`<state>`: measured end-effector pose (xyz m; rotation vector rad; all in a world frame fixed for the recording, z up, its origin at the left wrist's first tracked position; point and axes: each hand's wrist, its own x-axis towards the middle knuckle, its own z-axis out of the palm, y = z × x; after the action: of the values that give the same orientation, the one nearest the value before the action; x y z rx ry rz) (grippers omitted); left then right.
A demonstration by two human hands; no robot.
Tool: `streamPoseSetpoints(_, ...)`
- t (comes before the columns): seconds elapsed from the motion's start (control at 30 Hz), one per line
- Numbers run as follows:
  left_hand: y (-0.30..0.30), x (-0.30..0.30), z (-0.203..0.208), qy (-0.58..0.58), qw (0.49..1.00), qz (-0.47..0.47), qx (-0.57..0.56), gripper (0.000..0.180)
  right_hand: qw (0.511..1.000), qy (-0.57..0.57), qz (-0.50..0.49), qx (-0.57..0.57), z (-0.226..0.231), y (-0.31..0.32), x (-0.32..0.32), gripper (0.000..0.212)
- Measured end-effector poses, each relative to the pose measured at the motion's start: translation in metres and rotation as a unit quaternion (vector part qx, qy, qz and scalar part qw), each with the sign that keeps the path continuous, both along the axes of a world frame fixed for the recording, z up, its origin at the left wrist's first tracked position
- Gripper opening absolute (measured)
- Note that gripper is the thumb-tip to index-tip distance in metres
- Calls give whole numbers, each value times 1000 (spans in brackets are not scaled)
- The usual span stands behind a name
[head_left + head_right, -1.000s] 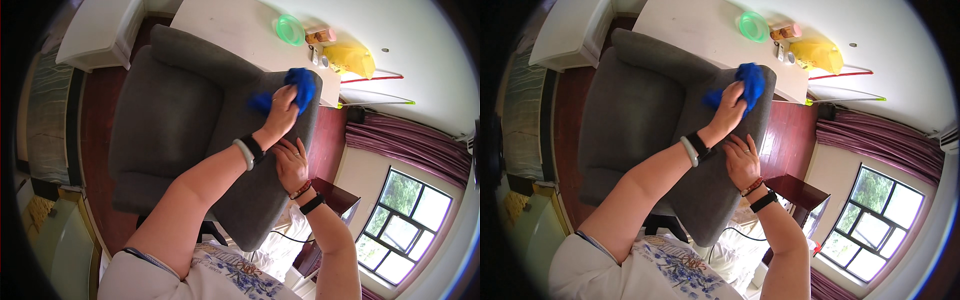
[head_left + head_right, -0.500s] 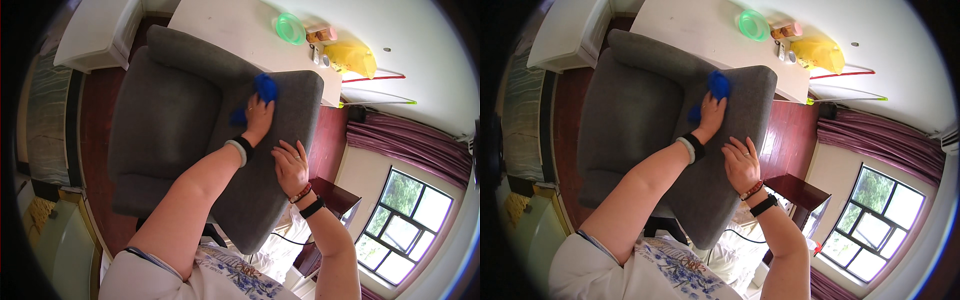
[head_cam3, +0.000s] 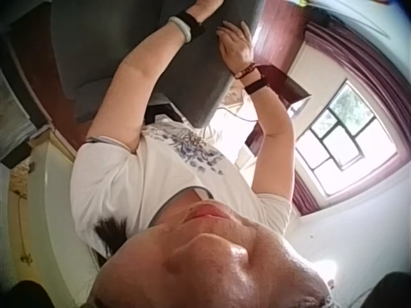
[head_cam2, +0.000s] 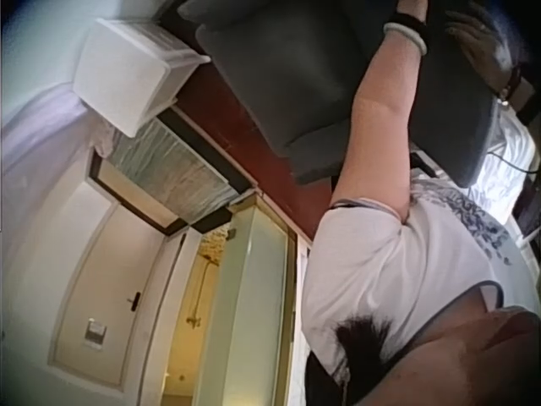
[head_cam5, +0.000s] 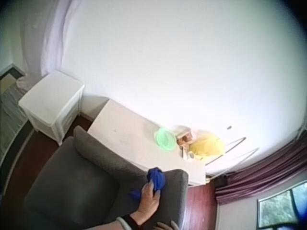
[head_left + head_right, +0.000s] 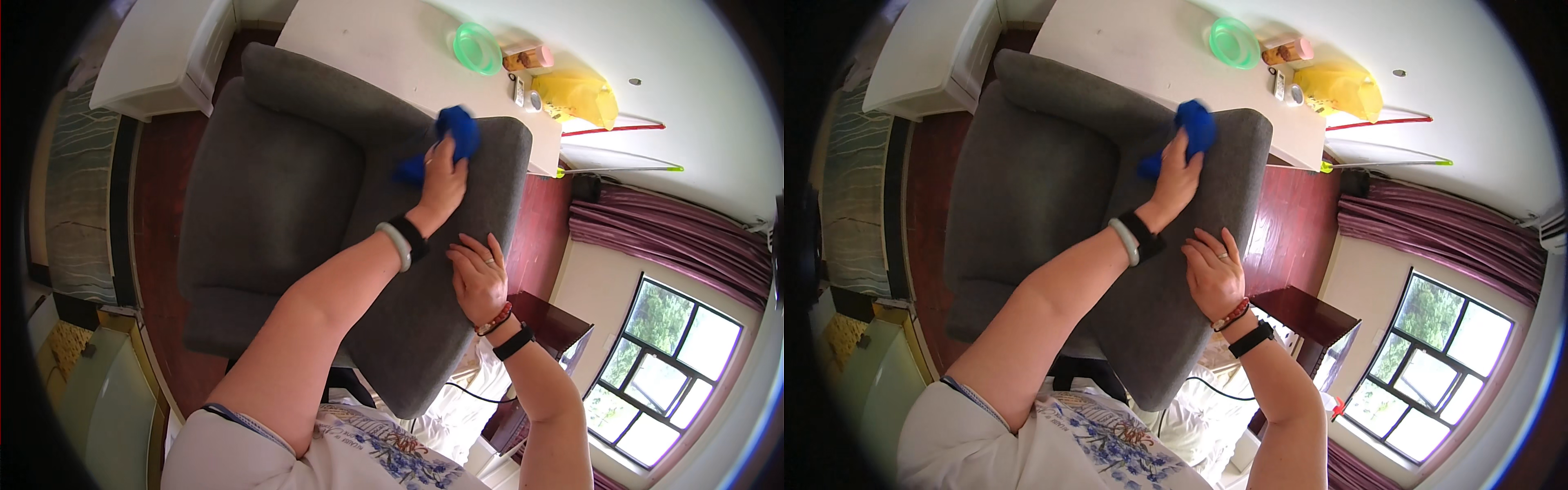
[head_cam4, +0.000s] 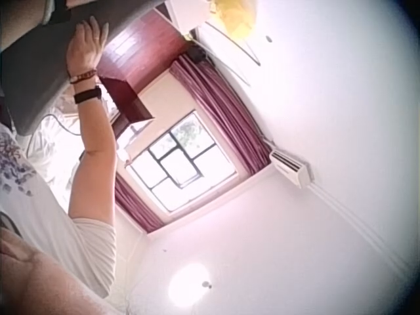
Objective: Cleaning a grey upholstered armchair using a blue cloth.
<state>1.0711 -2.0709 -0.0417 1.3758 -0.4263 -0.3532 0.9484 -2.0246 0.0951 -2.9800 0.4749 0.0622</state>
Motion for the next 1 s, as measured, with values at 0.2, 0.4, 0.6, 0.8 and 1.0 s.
streamPoseSetpoints(0.2,-29,19,11,-129,990,-22,44,36,1000,5,-4,2,2,-1,-1,22)
streamPoseSetpoints(0.4,-18,23,-37,-15,983,-79,167,42,1000,3,-5,7,2,-2,0,23)
streamPoseSetpoints(0.6,20,-5,-57,29,963,-126,235,47,1000,-7,0,3,2,-2,0,21)
streamPoseSetpoints(0.8,83,-47,-83,40,943,-172,281,46,1000,-18,2,-8,2,-3,1,18)
streamPoseSetpoints(1.0,155,-93,-95,26,934,-186,305,48,1000,-25,8,-13,-1,-4,1,17)
